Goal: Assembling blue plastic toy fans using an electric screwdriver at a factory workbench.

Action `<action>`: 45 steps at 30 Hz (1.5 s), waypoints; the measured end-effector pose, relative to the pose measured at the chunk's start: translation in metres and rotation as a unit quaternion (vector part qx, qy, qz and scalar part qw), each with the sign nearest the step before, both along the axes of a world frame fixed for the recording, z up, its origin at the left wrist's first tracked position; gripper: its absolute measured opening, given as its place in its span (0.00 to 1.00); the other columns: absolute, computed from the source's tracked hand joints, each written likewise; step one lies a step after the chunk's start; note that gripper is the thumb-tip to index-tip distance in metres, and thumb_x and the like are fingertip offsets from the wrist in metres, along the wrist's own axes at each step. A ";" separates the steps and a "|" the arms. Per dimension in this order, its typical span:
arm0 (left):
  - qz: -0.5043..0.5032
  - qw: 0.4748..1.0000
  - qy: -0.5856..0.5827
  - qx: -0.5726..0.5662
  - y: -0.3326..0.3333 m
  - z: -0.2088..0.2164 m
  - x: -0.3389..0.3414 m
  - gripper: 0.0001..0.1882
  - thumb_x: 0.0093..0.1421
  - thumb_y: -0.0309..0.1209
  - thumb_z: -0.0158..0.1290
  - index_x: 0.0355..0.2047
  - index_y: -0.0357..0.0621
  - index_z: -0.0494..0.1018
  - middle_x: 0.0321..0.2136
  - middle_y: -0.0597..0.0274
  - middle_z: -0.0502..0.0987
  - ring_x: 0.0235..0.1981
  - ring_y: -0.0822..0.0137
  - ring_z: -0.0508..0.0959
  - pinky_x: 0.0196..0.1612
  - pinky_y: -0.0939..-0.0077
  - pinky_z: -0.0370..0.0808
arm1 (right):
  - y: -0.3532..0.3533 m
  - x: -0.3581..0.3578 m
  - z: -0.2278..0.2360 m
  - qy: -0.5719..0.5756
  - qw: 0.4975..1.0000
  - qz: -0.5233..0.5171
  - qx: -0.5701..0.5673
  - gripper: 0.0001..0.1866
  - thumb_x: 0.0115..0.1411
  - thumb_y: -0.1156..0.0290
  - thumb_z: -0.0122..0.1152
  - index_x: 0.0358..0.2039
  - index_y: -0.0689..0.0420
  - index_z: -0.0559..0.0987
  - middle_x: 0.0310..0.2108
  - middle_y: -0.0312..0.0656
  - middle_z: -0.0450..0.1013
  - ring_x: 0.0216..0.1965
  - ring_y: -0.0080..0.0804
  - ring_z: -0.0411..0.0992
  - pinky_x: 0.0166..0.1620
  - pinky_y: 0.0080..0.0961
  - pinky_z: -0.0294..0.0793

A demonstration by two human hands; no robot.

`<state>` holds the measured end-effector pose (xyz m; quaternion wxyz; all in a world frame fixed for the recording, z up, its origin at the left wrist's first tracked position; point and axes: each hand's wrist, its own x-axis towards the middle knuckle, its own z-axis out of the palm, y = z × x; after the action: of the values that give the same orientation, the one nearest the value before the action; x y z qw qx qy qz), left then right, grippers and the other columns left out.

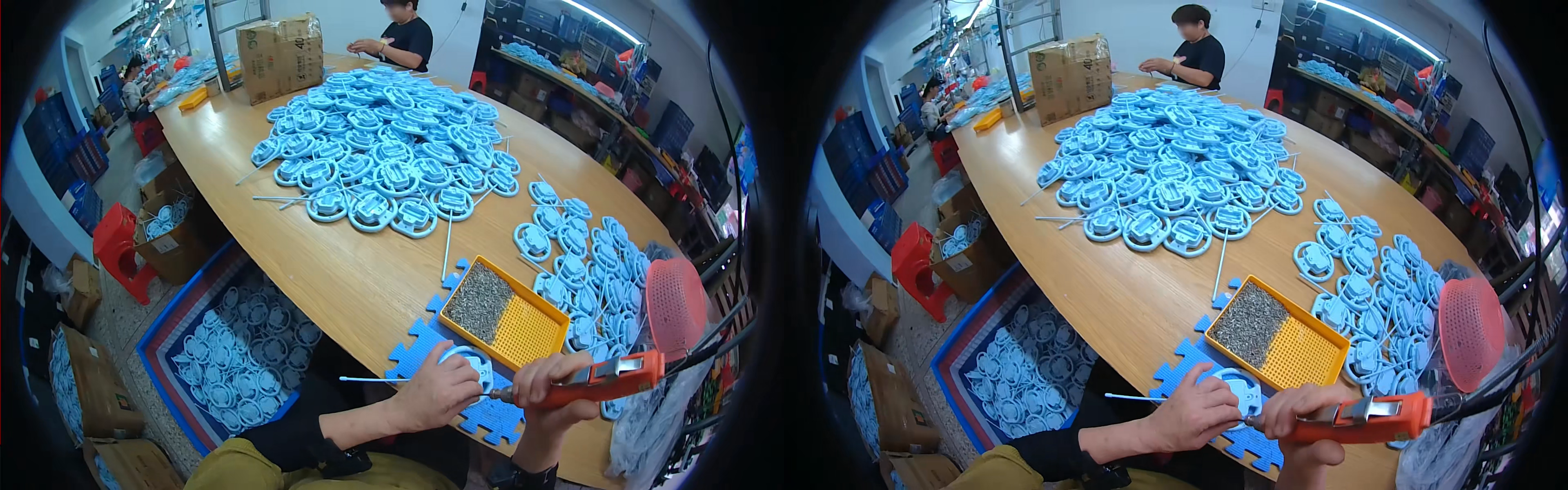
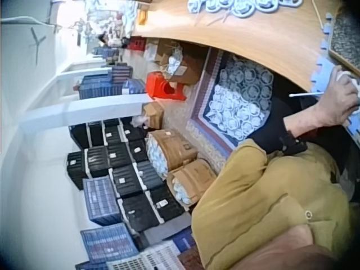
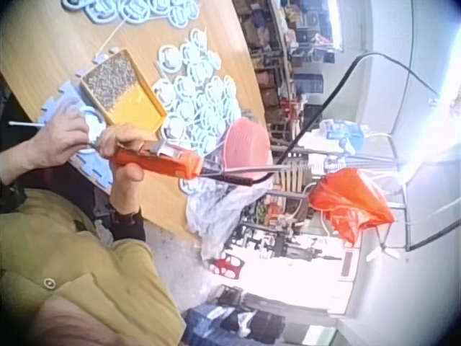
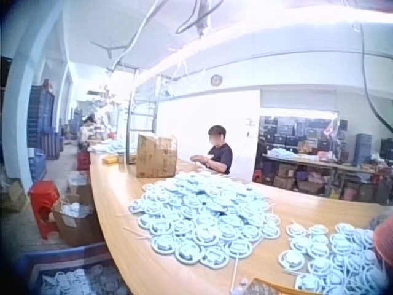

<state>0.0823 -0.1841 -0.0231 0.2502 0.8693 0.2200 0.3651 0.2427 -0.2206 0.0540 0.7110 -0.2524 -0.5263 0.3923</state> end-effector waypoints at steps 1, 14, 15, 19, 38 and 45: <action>0.000 1.000 -0.004 0.016 -0.001 0.001 -0.001 0.06 0.52 0.33 0.58 0.29 0.49 0.73 0.31 0.69 0.71 0.40 0.65 0.72 0.56 0.51 0.57 | -0.002 -0.001 0.001 0.001 1.000 0.004 0.004 0.33 0.50 0.33 0.52 0.32 0.55 0.65 0.14 0.34 0.62 0.11 0.25 0.62 0.16 0.22 0.66; -0.017 0.998 0.037 0.058 -0.010 0.007 0.009 0.08 0.52 0.35 0.57 0.25 0.48 0.71 0.29 0.67 0.69 0.39 0.65 0.71 0.55 0.54 0.59 | -0.019 0.005 -0.010 0.018 0.999 -0.006 0.036 0.34 0.50 0.35 0.53 0.33 0.58 0.63 0.14 0.36 0.63 0.11 0.26 0.63 0.15 0.22 0.67; -0.016 0.997 0.040 0.061 -0.014 0.006 0.010 0.08 0.52 0.35 0.57 0.25 0.48 0.71 0.29 0.67 0.69 0.39 0.65 0.71 0.55 0.54 0.59 | -0.021 0.006 -0.011 0.021 0.999 -0.005 0.038 0.34 0.50 0.35 0.53 0.33 0.58 0.63 0.14 0.36 0.63 0.11 0.26 0.63 0.15 0.22 0.67; -0.003 0.998 0.026 0.056 -0.015 0.001 0.012 0.07 0.50 0.33 0.58 0.24 0.48 0.71 0.28 0.66 0.69 0.39 0.64 0.70 0.55 0.52 0.59 | -0.022 0.005 -0.012 0.004 0.999 -0.026 0.023 0.34 0.50 0.35 0.54 0.33 0.58 0.63 0.14 0.36 0.63 0.11 0.27 0.63 0.16 0.23 0.67; 0.098 0.987 0.130 0.001 0.005 -0.027 0.024 0.35 0.42 0.39 0.64 0.50 0.41 0.66 0.46 0.55 0.69 0.49 0.54 0.66 0.52 0.58 0.59 | 0.013 0.018 -0.040 -0.036 0.993 -0.097 -0.051 0.38 0.44 0.30 0.54 0.35 0.57 0.67 0.18 0.33 0.63 0.17 0.24 0.65 0.22 0.21 0.67; 0.095 0.988 0.120 0.003 0.004 -0.031 0.024 0.35 0.42 0.38 0.64 0.50 0.41 0.66 0.46 0.54 0.70 0.49 0.50 0.66 0.52 0.57 0.62 | 0.018 0.018 -0.045 -0.045 0.994 -0.077 -0.065 0.36 0.46 0.33 0.57 0.34 0.57 0.67 0.18 0.34 0.63 0.17 0.24 0.65 0.21 0.21 0.66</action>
<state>0.1061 -0.1800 -0.0542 0.1832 0.8827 0.3290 0.2812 0.2604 -0.2021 0.0087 0.6966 -0.3555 -0.5099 0.3582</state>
